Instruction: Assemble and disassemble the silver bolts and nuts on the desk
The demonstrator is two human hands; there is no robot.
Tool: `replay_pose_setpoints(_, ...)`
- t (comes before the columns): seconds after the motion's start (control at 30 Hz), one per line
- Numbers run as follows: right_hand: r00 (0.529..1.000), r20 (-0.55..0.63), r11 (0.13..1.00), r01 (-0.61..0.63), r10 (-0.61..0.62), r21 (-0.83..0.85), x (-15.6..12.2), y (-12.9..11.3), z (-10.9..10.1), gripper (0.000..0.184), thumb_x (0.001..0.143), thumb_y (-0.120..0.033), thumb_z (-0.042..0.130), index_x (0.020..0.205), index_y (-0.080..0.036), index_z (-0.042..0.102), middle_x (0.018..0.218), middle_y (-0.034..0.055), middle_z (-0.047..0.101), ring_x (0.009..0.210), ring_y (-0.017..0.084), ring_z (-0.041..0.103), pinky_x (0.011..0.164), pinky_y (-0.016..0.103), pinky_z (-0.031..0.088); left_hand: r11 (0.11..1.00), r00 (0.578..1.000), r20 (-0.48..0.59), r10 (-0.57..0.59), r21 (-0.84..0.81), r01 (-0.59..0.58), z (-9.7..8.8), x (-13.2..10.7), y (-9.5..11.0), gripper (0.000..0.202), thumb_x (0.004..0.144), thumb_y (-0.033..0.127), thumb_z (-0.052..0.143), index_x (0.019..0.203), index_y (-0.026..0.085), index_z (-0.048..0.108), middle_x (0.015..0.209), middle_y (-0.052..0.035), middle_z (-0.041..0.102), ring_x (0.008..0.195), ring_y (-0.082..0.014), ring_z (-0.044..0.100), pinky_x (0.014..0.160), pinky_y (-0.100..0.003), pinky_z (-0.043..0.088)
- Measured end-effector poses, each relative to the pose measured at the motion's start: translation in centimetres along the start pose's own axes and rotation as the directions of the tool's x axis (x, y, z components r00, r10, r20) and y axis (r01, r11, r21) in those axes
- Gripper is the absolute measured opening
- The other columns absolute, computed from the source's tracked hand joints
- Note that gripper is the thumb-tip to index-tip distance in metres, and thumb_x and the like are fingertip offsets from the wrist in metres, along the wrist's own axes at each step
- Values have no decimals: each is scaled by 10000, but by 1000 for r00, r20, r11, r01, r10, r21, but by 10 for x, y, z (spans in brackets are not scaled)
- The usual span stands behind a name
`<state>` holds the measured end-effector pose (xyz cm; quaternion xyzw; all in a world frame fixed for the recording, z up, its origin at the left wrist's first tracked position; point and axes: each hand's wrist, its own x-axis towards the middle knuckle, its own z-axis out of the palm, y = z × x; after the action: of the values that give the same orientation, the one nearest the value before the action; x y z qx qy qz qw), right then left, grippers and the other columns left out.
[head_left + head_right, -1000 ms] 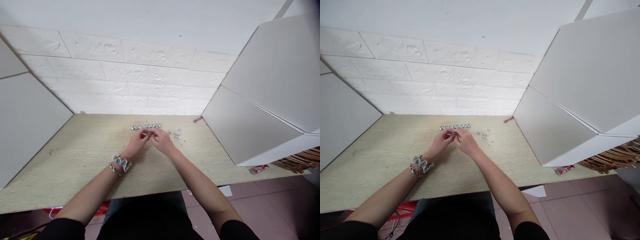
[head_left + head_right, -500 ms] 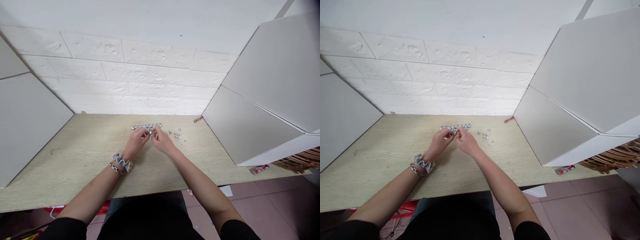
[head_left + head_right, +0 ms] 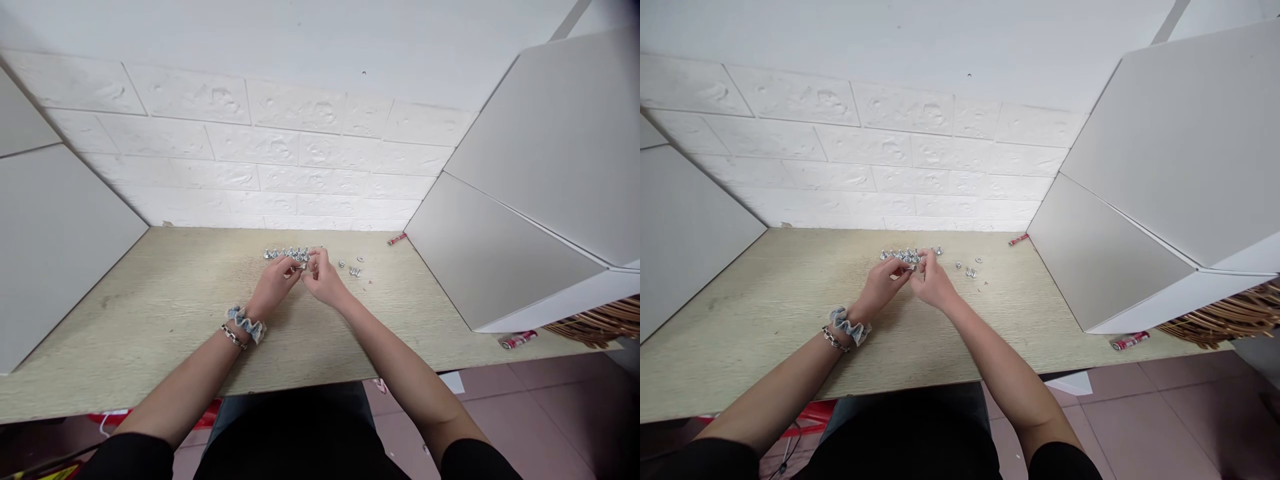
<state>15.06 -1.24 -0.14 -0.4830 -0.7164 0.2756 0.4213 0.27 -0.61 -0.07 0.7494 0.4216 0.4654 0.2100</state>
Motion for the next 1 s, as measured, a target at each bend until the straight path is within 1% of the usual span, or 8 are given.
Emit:
replay_pose_setpoints(0.13,993,-69,995,-99,98,-5,0,1,-3,301,758,-436,514,914,-199,412,671,-51,406,558,102,400,530,224,324,995,999,4,38,92,-38,0,1,-1,64,776,219,558,728,215,599,662,-11,518,668,-163,477,673,-275,372)
replay_pose_setpoints(0.3,979,83,982,-185,188,-41,2,2,-4,490,855,-548,263,535,-187,344,508,-27,361,524,115,395,528,241,282,982,992,24,121,145,-123,2,-1,-2,57,783,185,543,745,202,582,673,-1,523,667,-145,489,666,-261,385)
replay_pose_setpoints(0.4,988,83,991,-131,133,-32,2,1,-3,444,856,-515,286,585,-185,410,569,-15,431,585,128,432,554,241,298,972,990,48,130,190,-137,3,-2,-3,59,785,166,533,747,188,572,687,4,532,665,-134,492,649,-252,392)
replay_pose_setpoints(0.5,993,72,996,-94,94,4,2,0,-3,187,797,-391,436,801,-204,440,609,-48,416,584,115,407,558,228,309,972,995,33,97,213,-102,4,0,-5,40,780,186,554,743,180,570,684,10,540,657,-127,493,630,-246,396)
replay_pose_setpoints(0.6,996,38,993,-84,82,78,1,-1,-5,317,721,-291,512,981,-218,346,624,-81,350,553,100,368,551,215,313,974,997,16,74,215,-76,3,1,-7,32,772,190,570,743,178,574,680,14,546,649,-122,496,622,-242,398)
replay_pose_setpoints(0.73,984,8,983,-180,180,26,1,0,-7,256,799,-460,433,786,-208,392,601,-62,382,559,108,392,550,227,291,971,996,19,92,219,-94,3,1,-7,43,779,177,558,737,176,571,681,13,545,657,-121,498,629,-240,401)
replay_pose_setpoints(0.83,972,77,975,-218,220,-34,2,2,-5,461,851,-549,280,570,-191,353,529,-35,375,539,116,397,541,240,272,962,988,58,144,224,-153,3,-1,-6,41,792,170,542,758,173,565,710,3,540,680,-124,503,637,-239,402)
replay_pose_setpoints(1.0,981,75,981,-171,178,-93,3,3,-2,490,872,-532,249,549,-188,381,545,-19,430,560,124,422,544,244,279,946,976,128,178,250,-205,1,-2,-4,58,810,167,509,792,173,563,751,-13,521,704,-132,504,643,-247,405)
